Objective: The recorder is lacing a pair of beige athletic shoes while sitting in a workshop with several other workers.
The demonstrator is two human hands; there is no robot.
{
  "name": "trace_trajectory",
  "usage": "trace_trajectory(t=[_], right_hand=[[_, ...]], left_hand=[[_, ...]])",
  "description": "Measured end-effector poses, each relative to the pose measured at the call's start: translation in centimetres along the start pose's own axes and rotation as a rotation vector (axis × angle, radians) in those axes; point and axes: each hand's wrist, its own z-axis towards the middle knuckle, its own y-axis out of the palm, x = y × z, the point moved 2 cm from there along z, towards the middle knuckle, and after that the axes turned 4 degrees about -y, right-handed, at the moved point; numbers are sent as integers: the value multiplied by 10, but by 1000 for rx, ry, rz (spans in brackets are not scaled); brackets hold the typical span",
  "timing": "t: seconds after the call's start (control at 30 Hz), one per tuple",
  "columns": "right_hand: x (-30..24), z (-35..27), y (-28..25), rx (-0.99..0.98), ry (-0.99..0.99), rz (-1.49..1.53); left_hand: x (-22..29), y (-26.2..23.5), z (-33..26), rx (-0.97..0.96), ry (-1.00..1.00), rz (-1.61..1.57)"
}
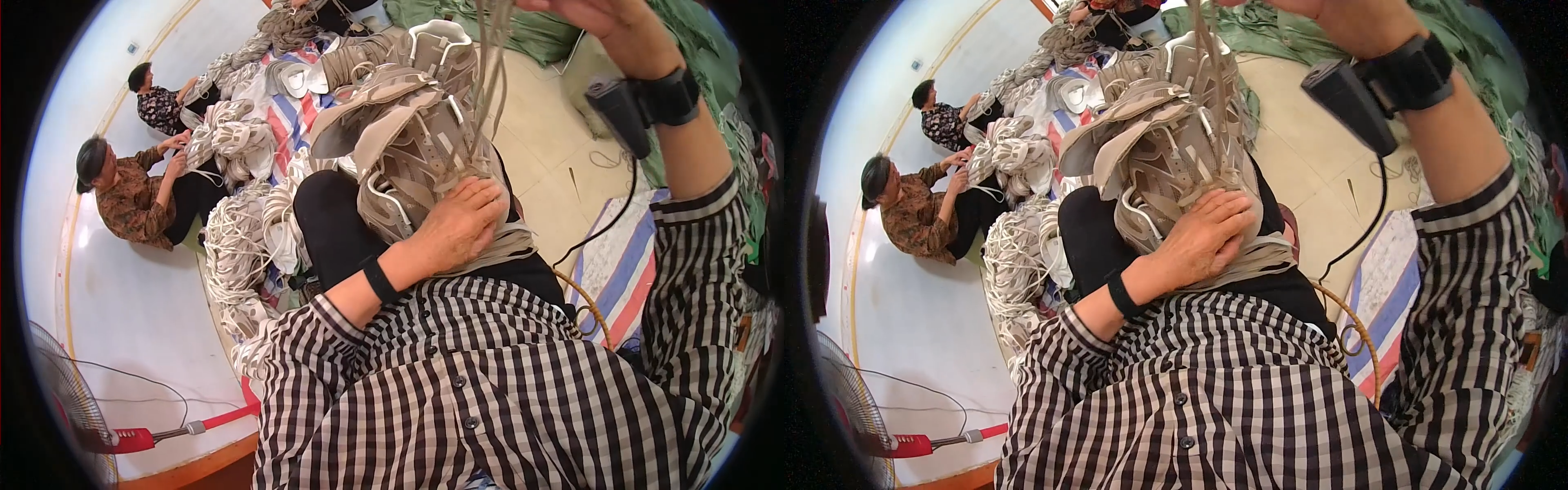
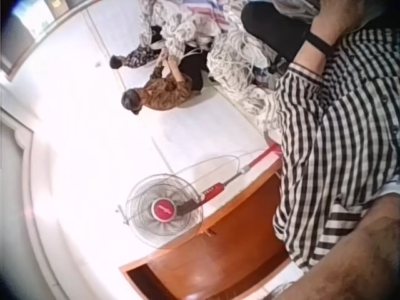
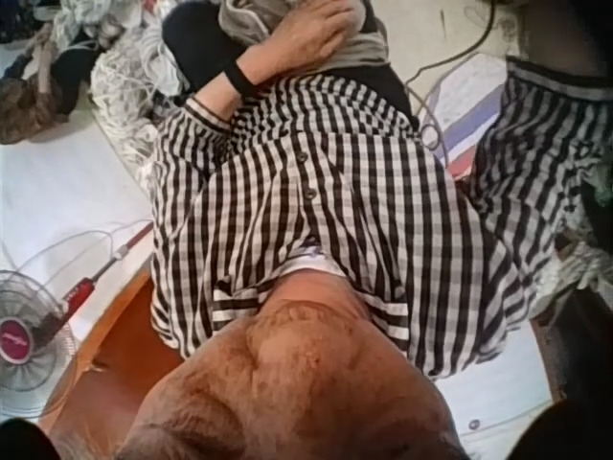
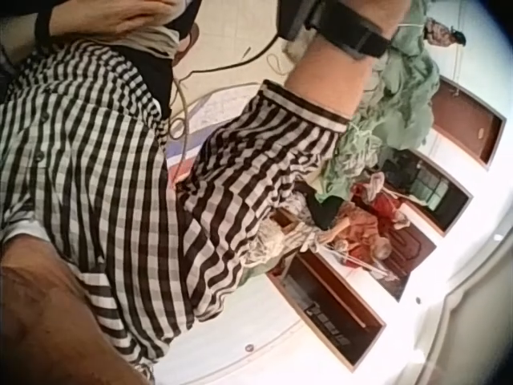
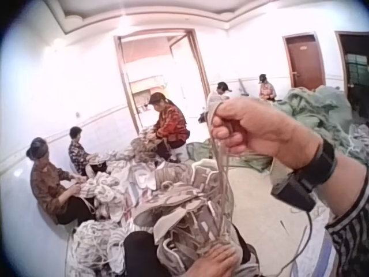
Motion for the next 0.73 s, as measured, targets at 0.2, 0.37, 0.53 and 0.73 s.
trace_trajectory(t=[0.2,0.37,0.53,0.73], right_hand=[[-29,-8,21,-156,90,-115],[-49,-7,53,-210,-49,-566],[-53,9,57,49,-26,-498],[-49,5,66,-177,-130,-637]], left_hand=[[-10,6,2,-50,25,-33],[-8,7,2,-68,9,-20],[-8,11,0,-43,-2,1],[-10,8,0,-37,-65,-125]])
